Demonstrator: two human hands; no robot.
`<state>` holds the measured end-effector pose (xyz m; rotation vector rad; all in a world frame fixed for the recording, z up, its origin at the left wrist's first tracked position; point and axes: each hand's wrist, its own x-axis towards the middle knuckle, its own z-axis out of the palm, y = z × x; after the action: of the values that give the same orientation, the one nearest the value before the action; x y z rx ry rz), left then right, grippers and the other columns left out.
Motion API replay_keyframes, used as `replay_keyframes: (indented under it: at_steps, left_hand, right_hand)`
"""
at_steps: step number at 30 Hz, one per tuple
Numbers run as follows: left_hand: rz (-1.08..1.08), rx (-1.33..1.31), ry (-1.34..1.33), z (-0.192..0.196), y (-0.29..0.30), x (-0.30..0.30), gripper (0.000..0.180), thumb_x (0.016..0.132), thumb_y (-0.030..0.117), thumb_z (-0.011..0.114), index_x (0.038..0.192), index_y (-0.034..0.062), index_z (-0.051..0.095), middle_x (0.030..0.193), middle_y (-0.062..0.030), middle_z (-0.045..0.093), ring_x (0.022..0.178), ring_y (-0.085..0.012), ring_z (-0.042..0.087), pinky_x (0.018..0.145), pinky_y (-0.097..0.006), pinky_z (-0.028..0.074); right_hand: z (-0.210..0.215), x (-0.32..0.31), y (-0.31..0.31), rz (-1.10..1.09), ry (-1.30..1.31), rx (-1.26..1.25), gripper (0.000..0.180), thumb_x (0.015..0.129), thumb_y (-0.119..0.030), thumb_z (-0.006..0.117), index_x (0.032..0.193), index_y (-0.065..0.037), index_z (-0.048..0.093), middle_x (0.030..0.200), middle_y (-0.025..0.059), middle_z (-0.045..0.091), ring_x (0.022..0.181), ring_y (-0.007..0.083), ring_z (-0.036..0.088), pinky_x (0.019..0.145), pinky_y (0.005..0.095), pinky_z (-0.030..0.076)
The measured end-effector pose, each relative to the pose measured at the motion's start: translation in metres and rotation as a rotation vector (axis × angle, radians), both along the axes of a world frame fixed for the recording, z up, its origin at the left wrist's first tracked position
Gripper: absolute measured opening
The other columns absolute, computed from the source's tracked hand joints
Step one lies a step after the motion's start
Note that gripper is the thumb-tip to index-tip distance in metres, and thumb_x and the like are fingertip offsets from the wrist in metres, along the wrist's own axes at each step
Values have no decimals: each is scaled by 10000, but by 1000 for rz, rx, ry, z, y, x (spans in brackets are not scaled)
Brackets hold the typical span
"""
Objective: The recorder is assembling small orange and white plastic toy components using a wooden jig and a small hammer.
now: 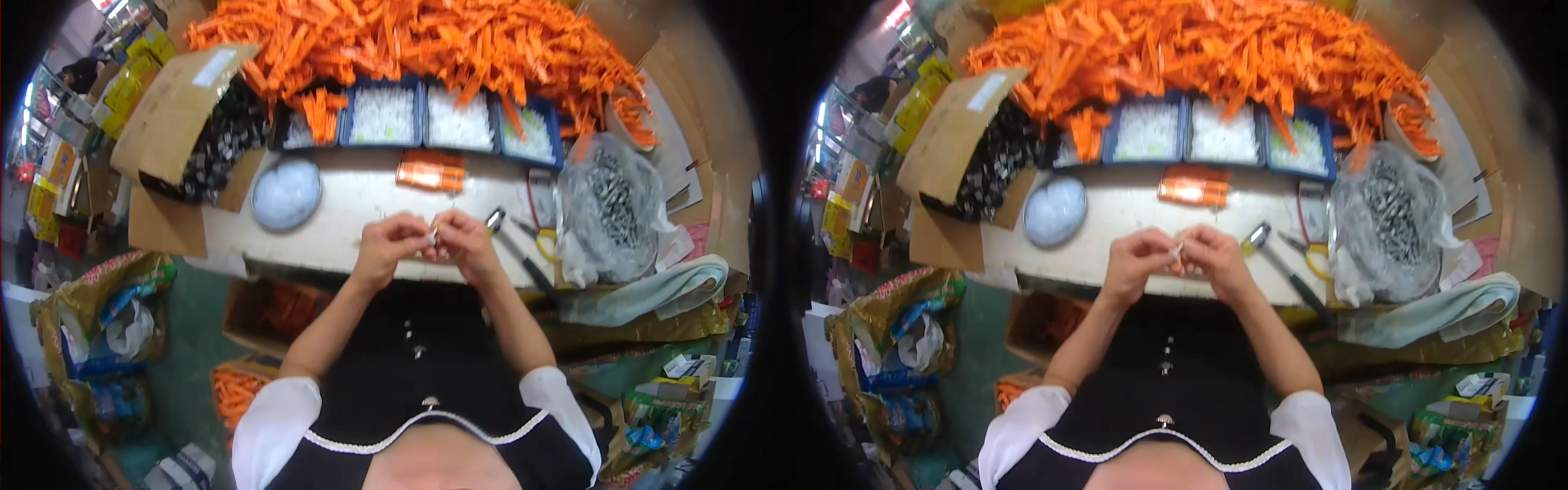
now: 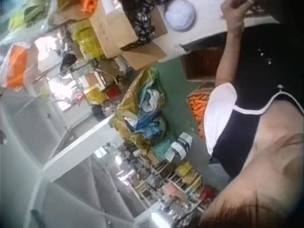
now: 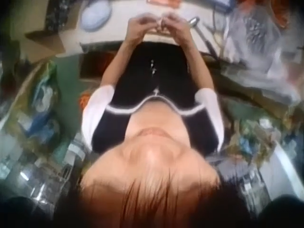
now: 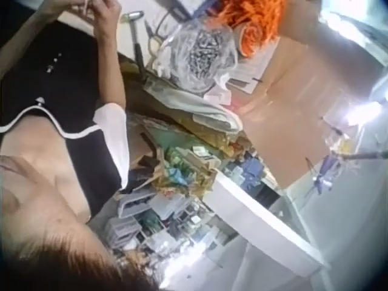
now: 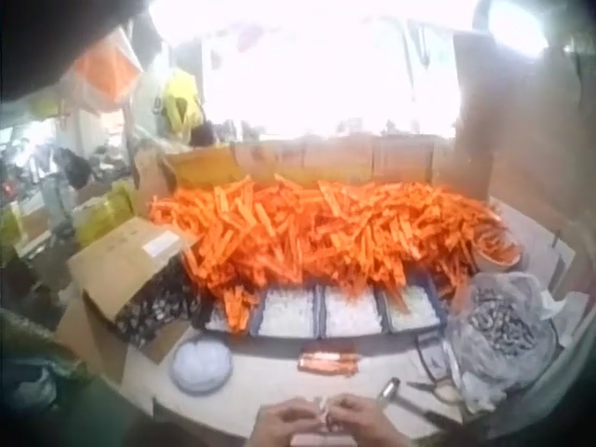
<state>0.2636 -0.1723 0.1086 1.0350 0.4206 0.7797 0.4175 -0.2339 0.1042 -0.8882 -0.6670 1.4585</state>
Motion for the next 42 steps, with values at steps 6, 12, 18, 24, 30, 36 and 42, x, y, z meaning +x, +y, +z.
replay_keyframes:
  at_steps: [6, 12, 18, 24, 30, 36, 42]
  left_hand:
    - [24, 42, -80, -13, -1, -3, 89, 765, -89, 579, 848, -59, 594, 817, -98, 591, 726, -175, 621, 666, -274, 543]
    - [181, 362, 54, -20, -10, -8, 98, 774, -85, 569, 856, -41, 600, 831, -92, 583, 733, -158, 616, 654, -254, 543]
    - [299, 679, 126, -29, -9, -13, 138, 776, -97, 560, 890, -26, 590, 875, -105, 577, 763, -158, 602, 666, -245, 518]
    - [421, 874, 191, -26, -9, -9, 164, 741, -103, 585, 881, -16, 594, 841, -108, 604, 745, -176, 604, 658, -255, 502]
    - [473, 997, 488, -35, 5, -18, 134, 695, 27, 670, 823, 41, 632, 854, -62, 607, 824, -205, 547, 728, -310, 408]
    - [424, 1028, 613, -59, 3, -14, 92, 696, 101, 673, 777, 80, 632, 893, -19, 585, 905, -182, 486, 794, -309, 303]
    - [379, 1005, 618, -76, 6, -5, 103, 665, 83, 663, 755, 88, 613, 911, -7, 561, 920, -187, 470, 818, -333, 282]
  right_hand:
    - [-10, -1, 2, 52, -12, 59, 142, 836, -129, 572, 903, -4, 565, 762, 33, 566, 644, 78, 504, 605, 199, 415]
    - [-8, -9, -5, 26, -225, 67, 139, 861, -155, 549, 891, -26, 592, 763, -1, 564, 647, 65, 487, 611, 194, 391]
    - [0, -14, -9, -196, -871, 325, 84, 819, -65, 575, 889, -25, 597, 751, 54, 589, 632, 129, 533, 596, 216, 393]
    - [2, -13, -6, -243, -1342, 575, 121, 723, -30, 627, 838, -60, 601, 738, 56, 592, 619, 209, 541, 562, 295, 365]
    - [-14, 4, -2, -118, -1606, 538, 76, 741, -78, 618, 802, -72, 573, 703, 41, 555, 607, 207, 524, 569, 312, 347]
    - [-27, 5, 7, 16, -1775, 517, 57, 747, -112, 601, 764, -78, 558, 679, 42, 528, 604, 218, 515, 570, 320, 359]
    - [-29, 1, 18, 221, -1862, 491, 38, 743, -107, 551, 754, -74, 566, 696, 72, 546, 645, 242, 554, 599, 345, 373]
